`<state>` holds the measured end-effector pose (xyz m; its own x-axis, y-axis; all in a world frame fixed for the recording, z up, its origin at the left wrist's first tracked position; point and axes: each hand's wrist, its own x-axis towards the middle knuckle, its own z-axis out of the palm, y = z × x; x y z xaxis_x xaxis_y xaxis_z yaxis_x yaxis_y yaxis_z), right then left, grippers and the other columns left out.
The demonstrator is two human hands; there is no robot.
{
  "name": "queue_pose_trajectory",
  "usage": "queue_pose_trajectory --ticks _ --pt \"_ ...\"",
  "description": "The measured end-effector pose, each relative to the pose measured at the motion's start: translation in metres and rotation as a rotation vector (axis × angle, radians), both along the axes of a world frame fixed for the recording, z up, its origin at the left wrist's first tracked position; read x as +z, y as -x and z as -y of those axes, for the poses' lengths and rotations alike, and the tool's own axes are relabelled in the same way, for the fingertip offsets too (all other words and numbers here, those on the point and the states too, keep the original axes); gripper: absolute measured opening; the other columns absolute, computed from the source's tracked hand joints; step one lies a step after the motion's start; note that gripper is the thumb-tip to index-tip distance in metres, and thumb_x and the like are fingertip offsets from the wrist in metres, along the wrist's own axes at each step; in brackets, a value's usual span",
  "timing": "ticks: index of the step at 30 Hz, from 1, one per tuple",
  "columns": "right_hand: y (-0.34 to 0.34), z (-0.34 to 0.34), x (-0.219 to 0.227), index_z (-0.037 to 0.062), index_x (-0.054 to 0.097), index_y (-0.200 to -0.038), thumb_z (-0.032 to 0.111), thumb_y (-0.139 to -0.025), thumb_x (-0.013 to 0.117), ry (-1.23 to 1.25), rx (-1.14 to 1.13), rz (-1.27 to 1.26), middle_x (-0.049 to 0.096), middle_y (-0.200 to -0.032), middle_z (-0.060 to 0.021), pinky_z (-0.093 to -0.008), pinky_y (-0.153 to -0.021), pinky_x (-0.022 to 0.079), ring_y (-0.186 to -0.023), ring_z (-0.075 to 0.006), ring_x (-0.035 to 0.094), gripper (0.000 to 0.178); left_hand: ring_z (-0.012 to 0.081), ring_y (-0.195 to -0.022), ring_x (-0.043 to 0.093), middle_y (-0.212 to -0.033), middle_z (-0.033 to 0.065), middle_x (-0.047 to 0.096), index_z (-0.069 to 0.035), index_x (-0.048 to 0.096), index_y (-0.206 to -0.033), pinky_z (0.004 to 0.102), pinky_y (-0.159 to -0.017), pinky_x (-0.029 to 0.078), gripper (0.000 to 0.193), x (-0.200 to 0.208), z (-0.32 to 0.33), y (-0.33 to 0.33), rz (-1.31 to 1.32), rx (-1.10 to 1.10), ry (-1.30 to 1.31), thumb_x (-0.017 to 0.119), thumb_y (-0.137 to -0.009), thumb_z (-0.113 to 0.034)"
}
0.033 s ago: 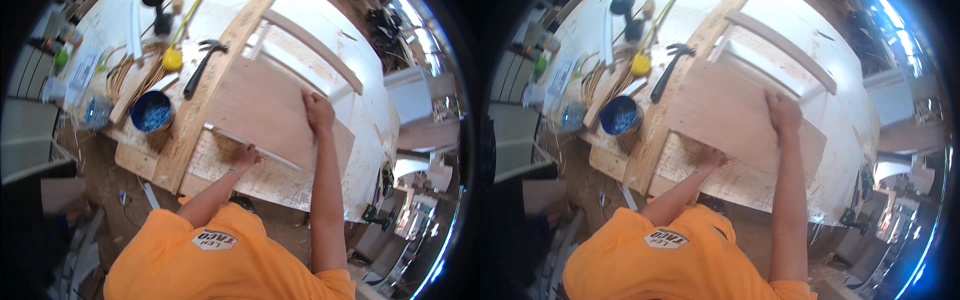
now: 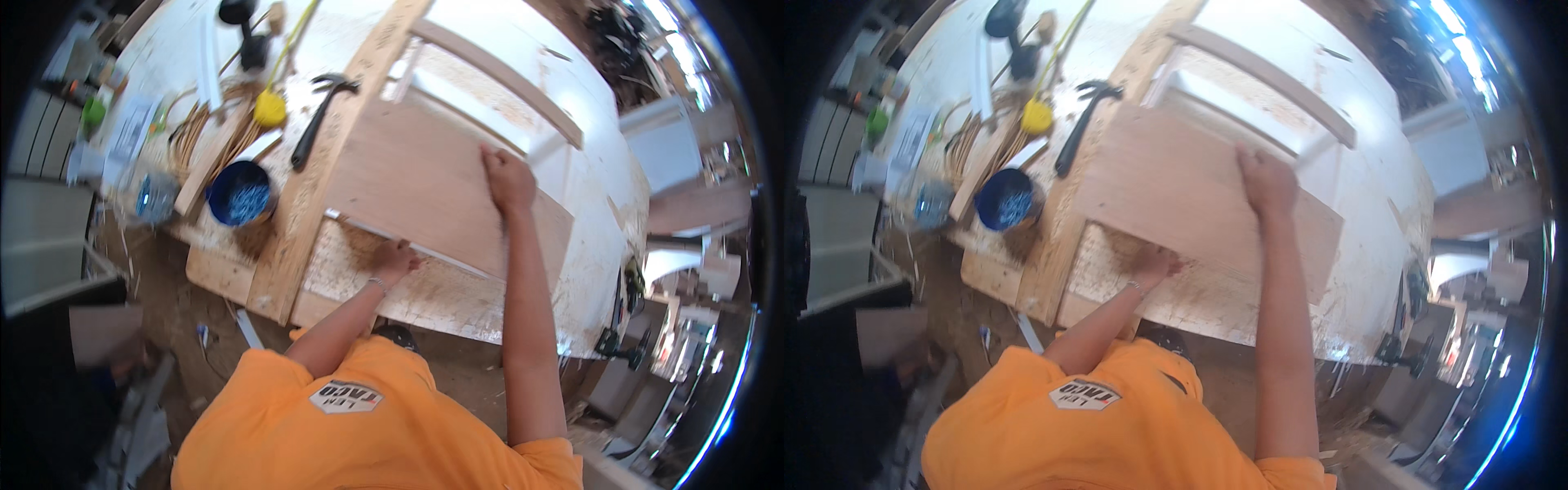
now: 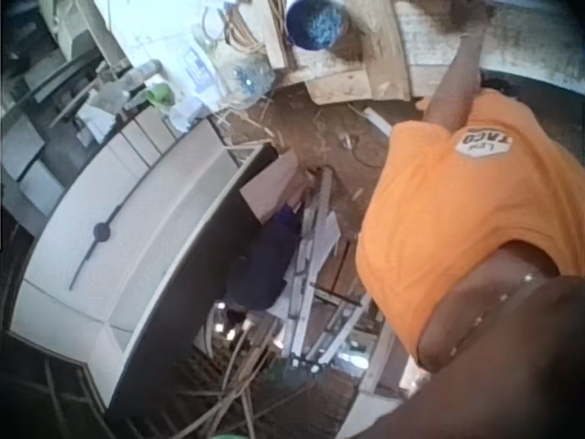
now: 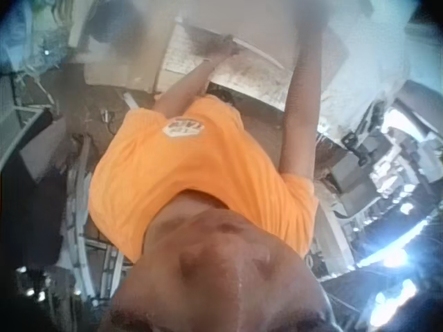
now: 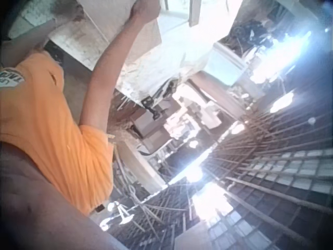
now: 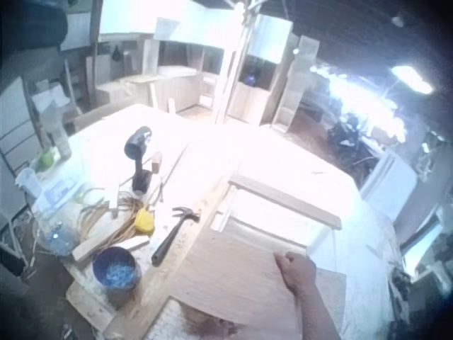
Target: The person assembles a wooden cabinet by positioning wooden panels together, measuring the dimensions with a tape measure, and securing the pieces using a hammer and a power drill.
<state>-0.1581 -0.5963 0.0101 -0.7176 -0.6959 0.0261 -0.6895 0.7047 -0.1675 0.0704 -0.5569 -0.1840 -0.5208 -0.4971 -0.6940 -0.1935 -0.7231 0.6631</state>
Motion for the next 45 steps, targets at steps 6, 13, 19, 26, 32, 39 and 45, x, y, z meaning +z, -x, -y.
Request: queue_pose_trajectory --ticks 6,13,19,26,32,39,45 --pt "0.013 -0.012 -0.008 0.0005 0.064 -0.098 0.030 -0.089 0.065 0.482 0.105 -0.240 0.066 -0.099 -0.0214 -0.0489 -0.088 0.048 -0.096 -0.0381 0.061 0.031 0.0212 -0.085 0.072 -0.086 0.0100 0.075 0.000 0.073 -0.102 0.0370 -0.085 0.054 0.041 0.208 0.003 -0.009 -0.267 -1.097 0.551 0.057 -0.102 -0.038" --pt "-0.030 -0.127 0.009 0.0005 0.058 -0.089 0.018 -0.095 0.063 1.147 -0.115 0.526 0.062 -0.077 -0.0201 -0.0404 -0.064 0.050 -0.068 -0.0344 0.063 0.019 0.0298 -0.107 0.065 -0.115 0.0208 0.068 -0.001 0.062 -0.123 0.0388 -0.095 0.048 0.037 0.244 0.028 0.115 0.042 -0.426 1.587 0.058 -0.101 -0.030" --pt "-0.089 -0.402 -0.089 0.0014 0.067 -0.092 0.025 -0.096 0.067 0.766 -0.100 1.126 0.064 -0.073 -0.0082 -0.0328 -0.064 0.049 -0.069 -0.0132 0.059 0.024 0.0374 -0.133 0.046 -0.138 0.0233 0.052 0.000 0.054 -0.132 0.0503 -0.114 0.030 0.052 0.197 0.026 0.148 0.459 -0.522 1.833 0.055 -0.100 -0.041" --pt "-0.076 -0.610 -0.240 0.0003 0.066 -0.089 0.021 -0.093 0.066 0.724 -1.095 1.011 0.060 -0.071 -0.0035 -0.0301 -0.056 0.044 -0.059 -0.0117 0.054 0.021 0.0398 -0.102 0.061 -0.100 0.0243 0.067 0.001 0.067 -0.108 0.0468 -0.093 0.043 0.048 0.181 0.057 0.188 0.636 -0.503 1.738 0.051 -0.102 -0.044" --pt "-0.040 -0.630 -0.298 0.0011 0.062 -0.087 0.019 -0.094 0.063 0.746 -1.065 0.865 0.057 -0.068 -0.0027 -0.0283 -0.053 0.041 -0.059 -0.0101 0.052 0.020 0.0420 -0.086 0.060 -0.086 0.0280 0.066 0.007 0.063 -0.081 0.0495 -0.082 0.044 0.063 0.181 0.067 0.204 0.727 -0.519 1.700 0.046 -0.104 -0.049" --pt "-0.011 -0.648 -0.288 0.0054 0.061 -0.094 0.020 -0.100 0.058 0.831 -1.168 1.058 0.057 -0.070 -0.0014 -0.0269 -0.052 0.041 -0.060 -0.0091 0.053 0.016 0.0402 -0.073 0.058 -0.077 0.0300 0.062 0.009 0.064 -0.093 0.0498 -0.076 0.044 0.058 0.184 0.064 0.236 0.618 -0.538 1.650 0.046 -0.105 -0.045" --pt "0.108 -0.736 -0.318 0.0063 0.058 -0.128 0.026 -0.096 0.066 1.586 -1.532 0.596 0.060 -0.100 -0.0038 -0.0296 -0.070 0.049 -0.085 -0.0128 0.057 0.038 0.0309 -0.106 0.064 -0.118 0.0209 0.066 0.008 0.057 -0.130 0.0408 -0.097 0.049 0.054 0.168 0.111 0.197 0.337 -0.675 1.302 0.035 -0.110 -0.038"
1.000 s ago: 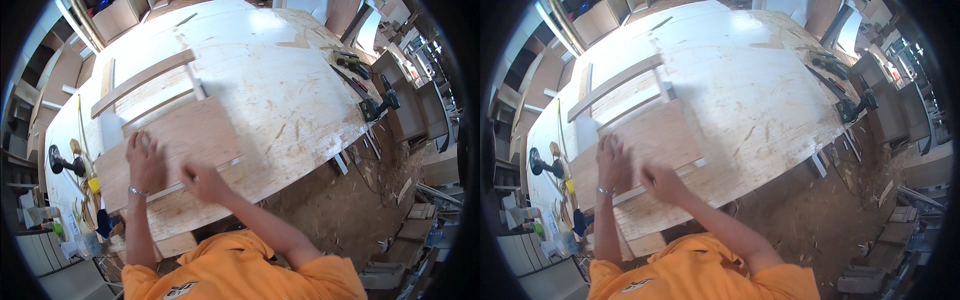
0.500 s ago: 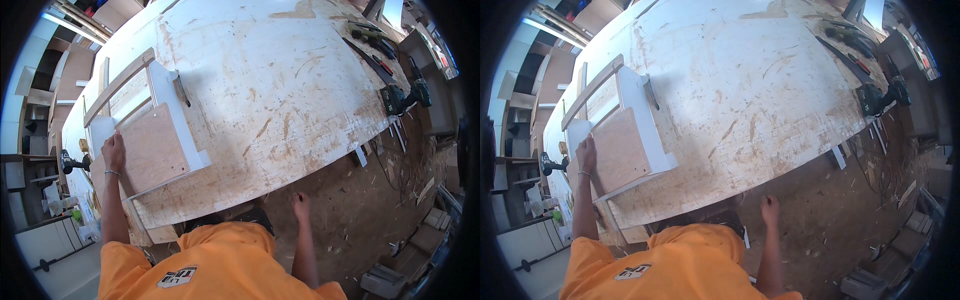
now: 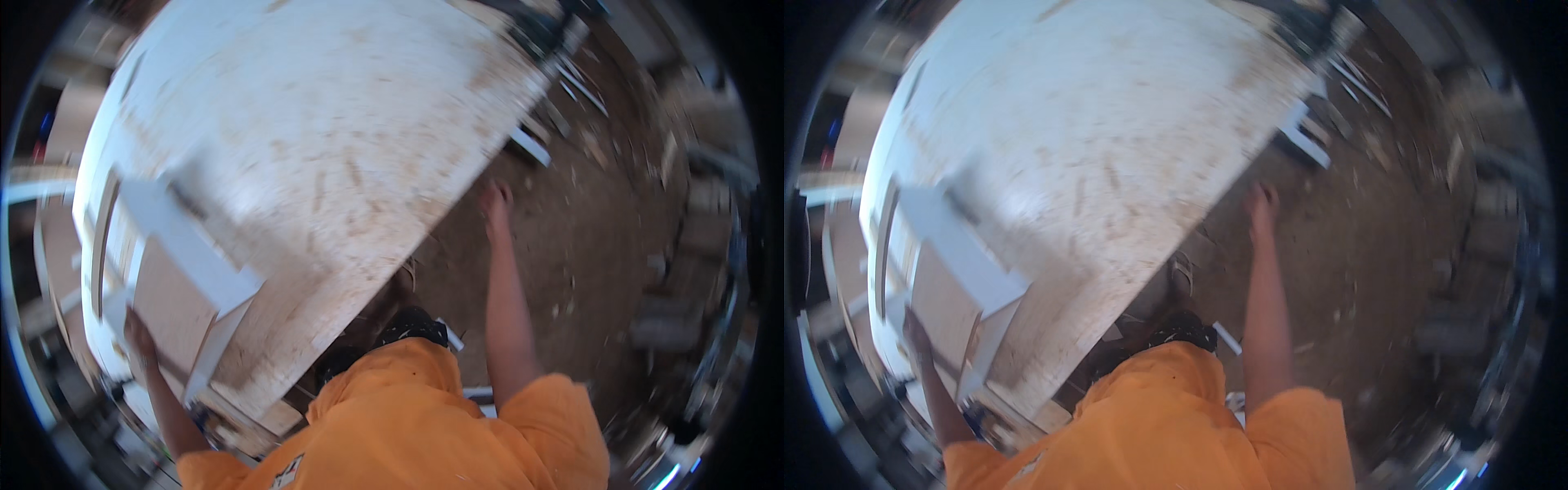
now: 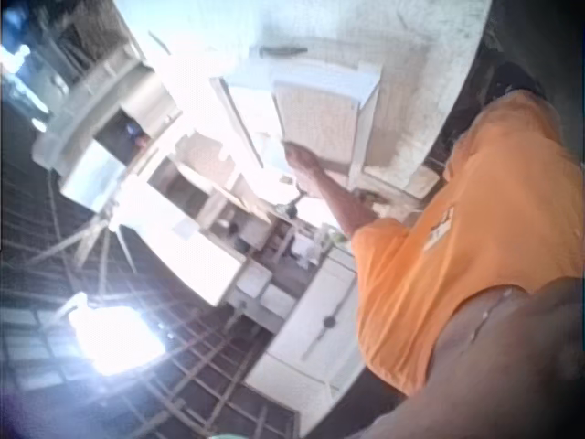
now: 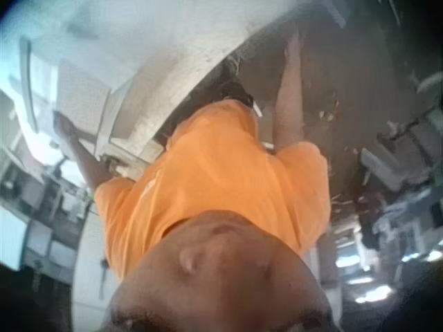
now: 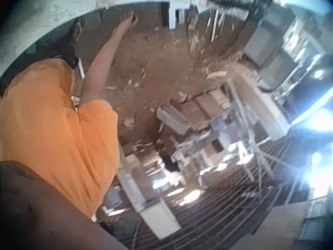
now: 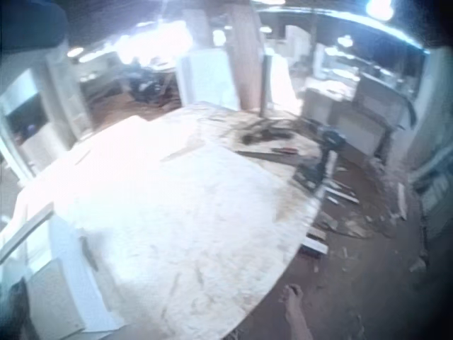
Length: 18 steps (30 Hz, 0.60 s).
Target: The person assembles a wooden cabinet by positioning wooden panels together, measuring the dimensions with a tape measure, and securing the pieces using a hammer and a power drill.
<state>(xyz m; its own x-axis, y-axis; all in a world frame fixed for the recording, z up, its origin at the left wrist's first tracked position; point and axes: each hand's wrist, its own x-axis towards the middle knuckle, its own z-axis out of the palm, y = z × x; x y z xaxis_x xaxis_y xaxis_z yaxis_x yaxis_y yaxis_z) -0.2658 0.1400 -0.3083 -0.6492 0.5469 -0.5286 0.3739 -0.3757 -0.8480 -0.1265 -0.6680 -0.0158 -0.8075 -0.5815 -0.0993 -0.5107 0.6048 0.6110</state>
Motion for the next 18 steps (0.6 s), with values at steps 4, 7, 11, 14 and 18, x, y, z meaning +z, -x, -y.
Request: queue_pose_trajectory --ticks 4,7,11,14,18 --pt "0.094 -0.013 0.008 0.0090 0.050 -0.141 0.026 -0.100 0.058 0.138 -0.087 -0.301 0.058 -0.133 -0.0085 -0.0385 -0.098 0.049 -0.114 -0.0244 0.060 0.045 0.0268 -0.108 0.063 -0.119 0.0188 0.068 0.009 0.059 -0.131 0.0374 -0.098 0.048 0.060 -0.001 0.026 -0.006 0.089 0.046 0.032 0.037 -0.109 -0.042" --pt "0.123 -0.031 -0.005 0.0072 0.049 -0.141 0.025 -0.100 0.057 0.345 -0.050 -0.462 0.058 -0.134 -0.0098 -0.0388 -0.099 0.048 -0.114 -0.0248 0.060 0.046 0.0249 -0.102 0.062 -0.111 0.0188 0.069 0.010 0.062 -0.125 0.0357 -0.095 0.046 0.063 0.002 0.019 0.029 0.126 0.044 0.203 0.042 -0.107 -0.047" --pt "0.129 -0.008 -0.026 0.0068 0.049 -0.141 0.025 -0.100 0.057 0.323 -0.056 -0.408 0.058 -0.134 -0.0103 -0.0389 -0.099 0.048 -0.115 -0.0249 0.060 0.046 0.0140 -0.085 0.052 -0.089 0.0063 0.064 0.010 0.069 -0.110 0.0320 -0.081 0.046 0.070 0.005 -0.006 0.026 0.026 0.173 0.267 0.049 -0.102 -0.056" --pt "0.121 0.012 -0.035 0.0064 0.049 -0.141 0.024 -0.100 0.057 0.272 -0.053 -0.370 0.058 -0.134 -0.0107 -0.0389 -0.099 0.048 -0.115 -0.0250 0.060 0.045 0.0145 -0.086 0.053 -0.091 0.0083 0.065 0.012 0.069 -0.107 0.0311 -0.082 0.046 0.070 0.004 -0.016 0.017 0.036 0.185 0.256 0.050 -0.102 -0.055" --pt "0.101 0.041 -0.040 0.0060 0.049 -0.141 0.024 -0.100 0.056 0.205 -0.050 -0.333 0.058 -0.134 -0.0112 -0.0389 -0.099 0.048 -0.115 -0.0251 0.059 0.045 0.0148 -0.085 0.052 -0.088 0.0080 0.064 0.011 0.068 -0.102 0.0317 -0.081 0.045 0.069 0.008 -0.013 0.009 0.074 0.189 0.223 0.049 -0.102 -0.055"
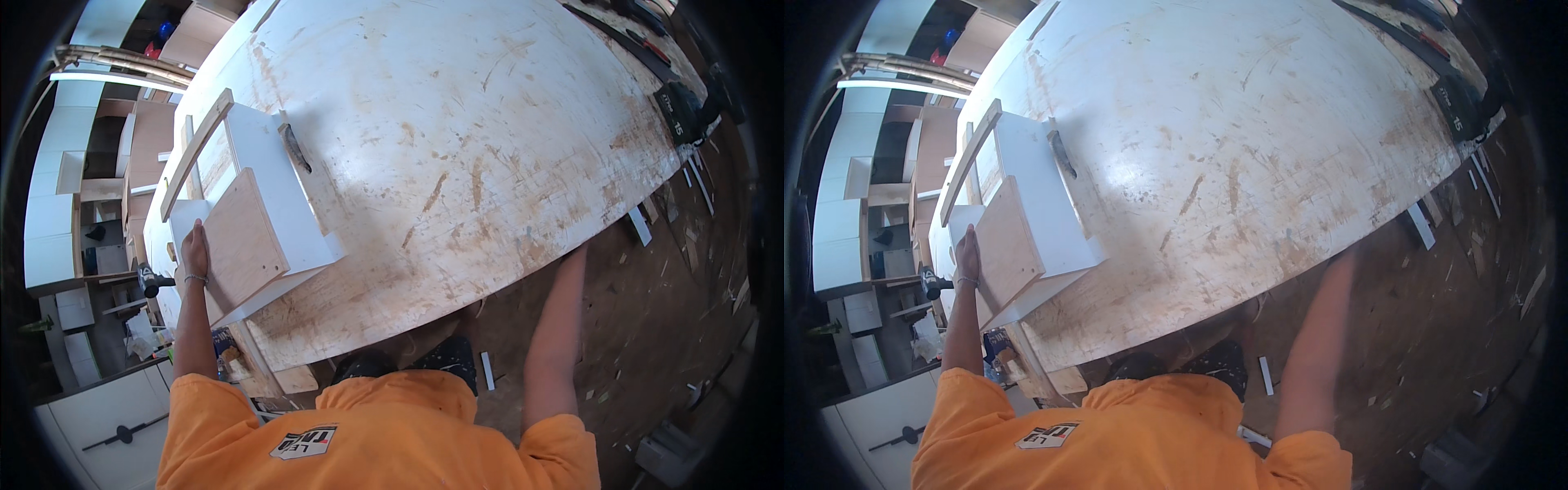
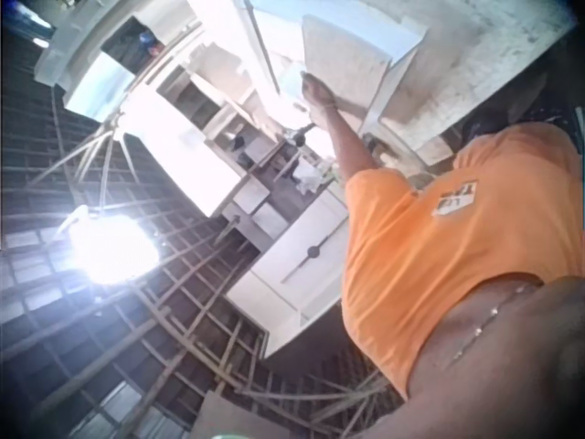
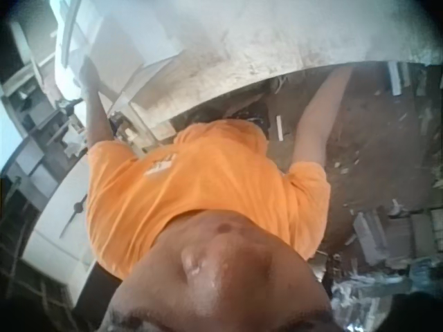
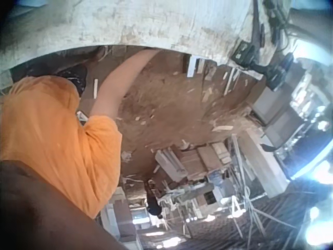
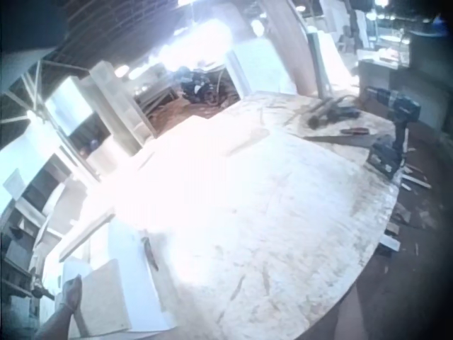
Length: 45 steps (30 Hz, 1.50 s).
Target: The person assembles a wooden cabinet by positioning wooden panels together, measuring the dimensions with a tape measure, and securing the pieces using a hammer and a power drill.
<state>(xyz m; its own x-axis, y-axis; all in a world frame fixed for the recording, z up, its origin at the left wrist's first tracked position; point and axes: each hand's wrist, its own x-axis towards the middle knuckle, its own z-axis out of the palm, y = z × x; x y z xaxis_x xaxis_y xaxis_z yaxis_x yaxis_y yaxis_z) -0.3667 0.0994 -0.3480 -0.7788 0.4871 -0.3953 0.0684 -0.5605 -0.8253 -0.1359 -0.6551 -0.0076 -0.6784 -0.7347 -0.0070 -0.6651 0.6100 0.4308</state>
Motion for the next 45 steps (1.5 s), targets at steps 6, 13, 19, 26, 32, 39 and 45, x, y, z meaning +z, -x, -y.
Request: queue_pose_trajectory --ticks 6,13,19,26,32,39,45 --pt "-0.027 0.030 -0.008 0.0053 0.049 -0.141 0.024 -0.100 0.056 -0.073 -0.016 0.044 0.058 -0.134 -0.0119 -0.0389 -0.099 0.048 -0.115 -0.0252 0.059 0.045 0.0175 -0.079 0.053 -0.079 0.0125 0.063 0.012 0.065 -0.094 0.0357 -0.079 0.045 0.072 0.003 -0.016 0.013 -0.026 0.021 0.077 0.048 -0.101 -0.057" --pt "-0.022 0.013 -0.002 0.0046 0.050 -0.140 0.024 -0.100 0.055 0.019 0.128 0.023 0.058 -0.134 -0.0127 -0.0389 -0.099 0.048 -0.116 -0.0254 0.059 0.045 0.0280 -0.087 0.063 -0.093 0.0235 0.070 0.009 0.068 -0.100 0.0404 -0.086 0.046 0.071 0.006 -0.009 0.014 0.040 0.040 0.093 0.047 -0.101 -0.058" --pt "-0.152 0.007 -0.017 0.0032 0.056 -0.127 0.020 -0.100 0.054 -0.783 0.258 0.459 0.064 -0.115 -0.0143 -0.0373 -0.088 0.053 -0.102 -0.0226 0.064 0.032 0.0324 -0.098 0.063 -0.099 0.0228 0.068 0.005 0.067 -0.100 0.0411 -0.093 0.044 0.058 0.010 -0.012 0.008 -0.027 -0.232 0.191 0.044 -0.104 -0.049" --pt "-0.271 0.244 0.222 0.0012 0.058 -0.095 0.010 -0.101 0.054 -0.092 1.228 0.370 0.067 -0.076 -0.0102 -0.0312 -0.057 0.056 -0.063 -0.0177 0.066 0.012 0.0395 -0.104 0.061 -0.108 0.0240 0.068 -0.004 0.069 -0.111 0.0458 -0.097 0.044 0.051 0.002 0.020 -0.026 0.077 -0.319 0.296 0.043 -0.104 -0.047" --pt "-0.324 0.473 0.209 0.0017 0.061 -0.125 0.012 -0.091 0.058 -1.143 1.462 -0.764 0.061 -0.127 -0.0214 -0.0451 -0.104 0.046 -0.121 -0.0295 0.058 0.035 0.0415 -0.096 0.064 -0.096 0.0238 0.070 -0.004 0.070 -0.100 0.0464 -0.091 0.046 0.061 0.008 0.014 -0.002 0.048 -0.354 0.300 0.042 -0.101 -0.058" --pt "-0.303 0.576 0.146 0.0064 0.068 -0.118 0.015 -0.090 0.052 -1.251 1.141 -1.065 0.066 -0.124 -0.0138 -0.0428 -0.110 0.042 -0.122 -0.0300 0.059 0.033 0.0425 -0.086 0.066 -0.086 0.0240 0.069 0.000 0.068 -0.093 0.0458 -0.079 0.049 0.067 0.015 0.009 -0.016 0.028 -0.260 0.165 0.044 -0.099 -0.063" --pt "-0.280 0.577 0.140 0.0038 0.068 -0.116 0.019 -0.089 0.055 -1.045 1.348 -1.017 0.066 -0.122 -0.0159 -0.0428 -0.102 0.048 -0.119 -0.0324 0.060 0.033 0.0382 -0.079 0.065 -0.081 0.0248 0.067 0.001 0.071 -0.096 0.0445 -0.076 0.048 0.064 0.015 0.008 0.001 0.007 -0.212 0.115 0.046 -0.101 -0.058"
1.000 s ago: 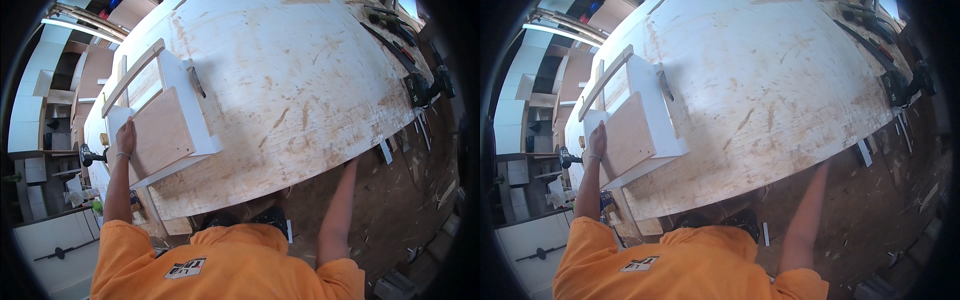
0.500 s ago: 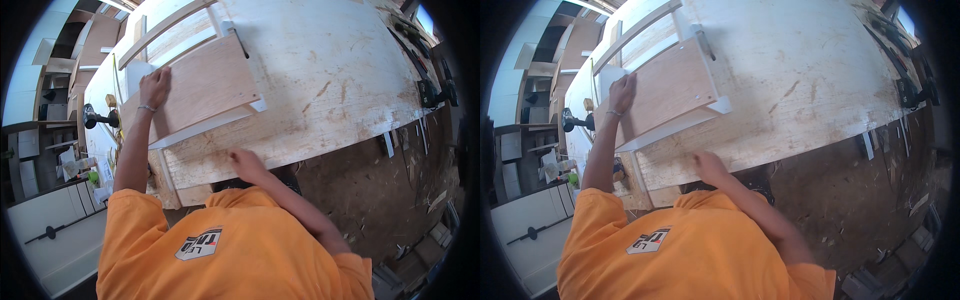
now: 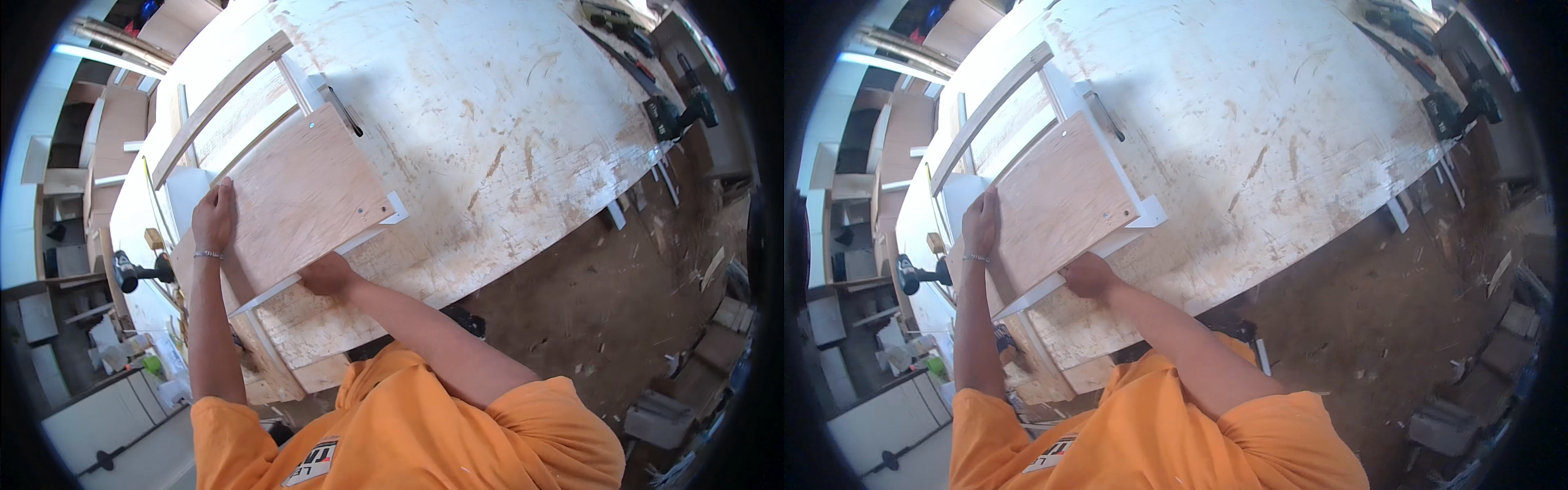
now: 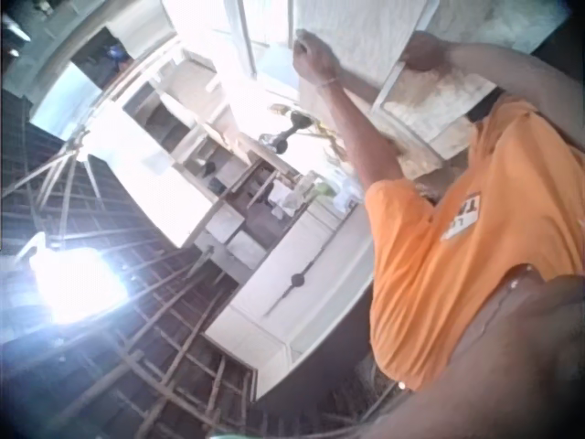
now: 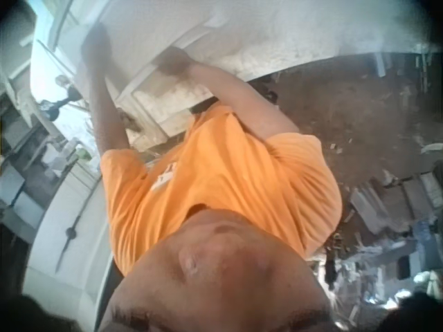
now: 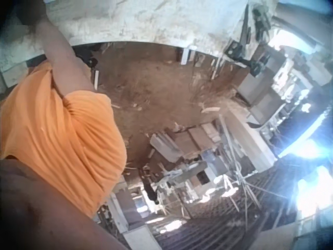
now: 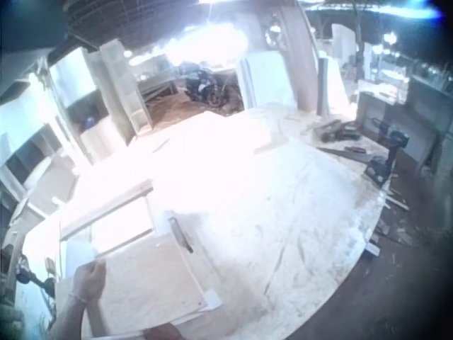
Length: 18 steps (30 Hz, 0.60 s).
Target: The person assembles a wooden cabinet by positioning wooden panels together, measuring the dimensions with a tape measure, and securing the pieces using a hammer and a power drill.
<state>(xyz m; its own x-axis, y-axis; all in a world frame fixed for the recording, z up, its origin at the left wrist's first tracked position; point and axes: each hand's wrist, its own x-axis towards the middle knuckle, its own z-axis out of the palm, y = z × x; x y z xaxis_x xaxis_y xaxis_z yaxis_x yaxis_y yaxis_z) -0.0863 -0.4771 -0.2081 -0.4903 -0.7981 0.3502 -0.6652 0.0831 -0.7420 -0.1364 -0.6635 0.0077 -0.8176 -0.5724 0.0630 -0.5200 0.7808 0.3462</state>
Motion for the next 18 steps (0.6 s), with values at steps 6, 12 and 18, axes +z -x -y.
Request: queue_pose_trajectory --ticks 6,12,18 --pt "0.001 0.019 0.010 0.0026 0.065 -0.125 0.020 -0.091 0.053 0.118 -0.070 0.248 0.060 -0.135 -0.0187 -0.0416 -0.110 0.041 -0.131 -0.0333 0.052 0.040 0.0276 -0.068 0.055 -0.072 0.0211 0.061 0.005 0.068 -0.093 0.0408 -0.071 0.046 0.061 0.000 0.014 0.001 0.016 0.009 0.003 0.049 -0.102 -0.052" --pt "0.019 0.019 0.020 0.0028 0.064 -0.127 0.019 -0.093 0.052 0.156 -0.072 0.059 0.060 -0.135 -0.0158 -0.0414 -0.112 0.040 -0.131 -0.0344 0.051 0.039 0.0245 -0.066 0.050 -0.069 0.0187 0.057 0.005 0.067 -0.091 0.0400 -0.068 0.045 0.061 -0.002 0.026 0.014 -0.002 -0.027 -0.007 0.049 -0.103 -0.052" --pt "0.034 0.037 0.018 0.0027 0.067 -0.122 0.020 -0.086 0.058 0.142 -0.089 0.093 0.063 -0.131 -0.0127 -0.0417 -0.115 0.038 -0.130 -0.0312 0.053 0.041 0.0202 -0.075 0.053 -0.075 0.0148 0.060 0.007 0.067 -0.093 0.0375 -0.073 0.045 0.064 -0.001 0.038 0.035 0.008 -0.022 -0.008 0.047 -0.103 -0.053"
